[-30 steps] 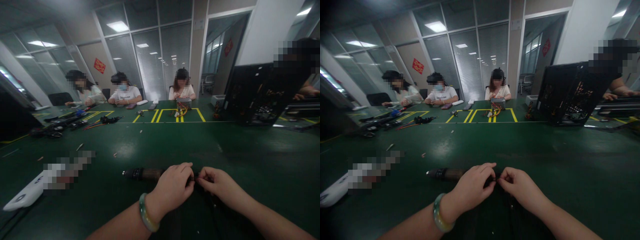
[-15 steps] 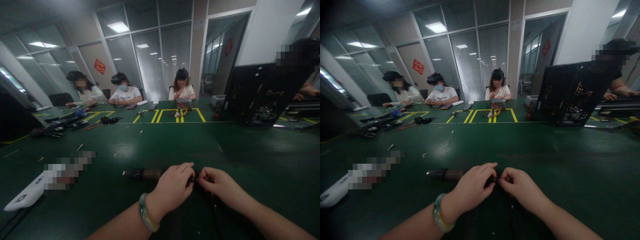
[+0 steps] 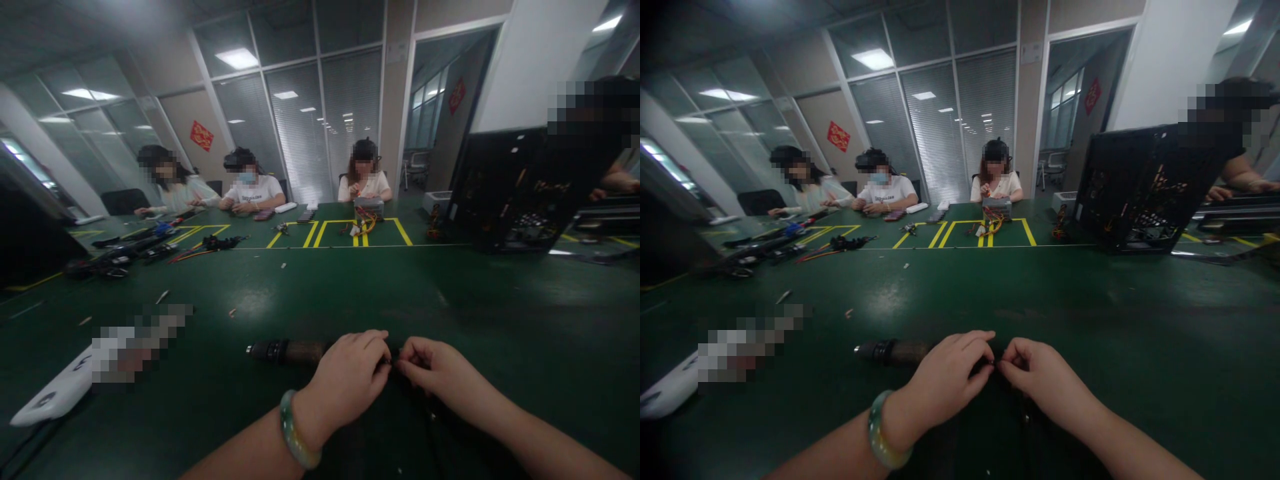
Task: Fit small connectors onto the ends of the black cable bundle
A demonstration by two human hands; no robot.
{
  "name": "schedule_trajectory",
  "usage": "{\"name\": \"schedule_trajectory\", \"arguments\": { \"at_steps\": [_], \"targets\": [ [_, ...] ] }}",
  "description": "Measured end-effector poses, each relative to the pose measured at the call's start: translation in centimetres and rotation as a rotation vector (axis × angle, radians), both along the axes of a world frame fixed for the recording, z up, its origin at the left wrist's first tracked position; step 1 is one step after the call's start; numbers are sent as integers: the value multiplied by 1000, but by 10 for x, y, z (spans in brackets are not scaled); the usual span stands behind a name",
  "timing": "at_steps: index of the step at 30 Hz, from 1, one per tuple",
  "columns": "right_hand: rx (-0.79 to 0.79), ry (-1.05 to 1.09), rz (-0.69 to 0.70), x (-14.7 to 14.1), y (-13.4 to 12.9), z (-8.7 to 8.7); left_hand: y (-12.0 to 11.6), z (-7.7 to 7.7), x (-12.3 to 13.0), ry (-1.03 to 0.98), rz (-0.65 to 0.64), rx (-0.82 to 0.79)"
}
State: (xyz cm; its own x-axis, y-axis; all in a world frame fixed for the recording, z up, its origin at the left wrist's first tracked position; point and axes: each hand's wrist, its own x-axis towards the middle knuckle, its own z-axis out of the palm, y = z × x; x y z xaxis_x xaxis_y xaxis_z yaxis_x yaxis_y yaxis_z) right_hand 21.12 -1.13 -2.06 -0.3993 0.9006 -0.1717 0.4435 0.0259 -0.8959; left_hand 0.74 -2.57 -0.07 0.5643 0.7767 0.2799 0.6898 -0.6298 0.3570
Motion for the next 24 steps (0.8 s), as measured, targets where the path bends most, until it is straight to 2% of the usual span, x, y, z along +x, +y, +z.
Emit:
{"name": "schedule_trajectory", "arguments": {
  "at_steps": [24],
  "targets": [
    [33, -51, 8, 0, 0, 0, 0, 2, 0, -4, 5, 5]
  ]
}}
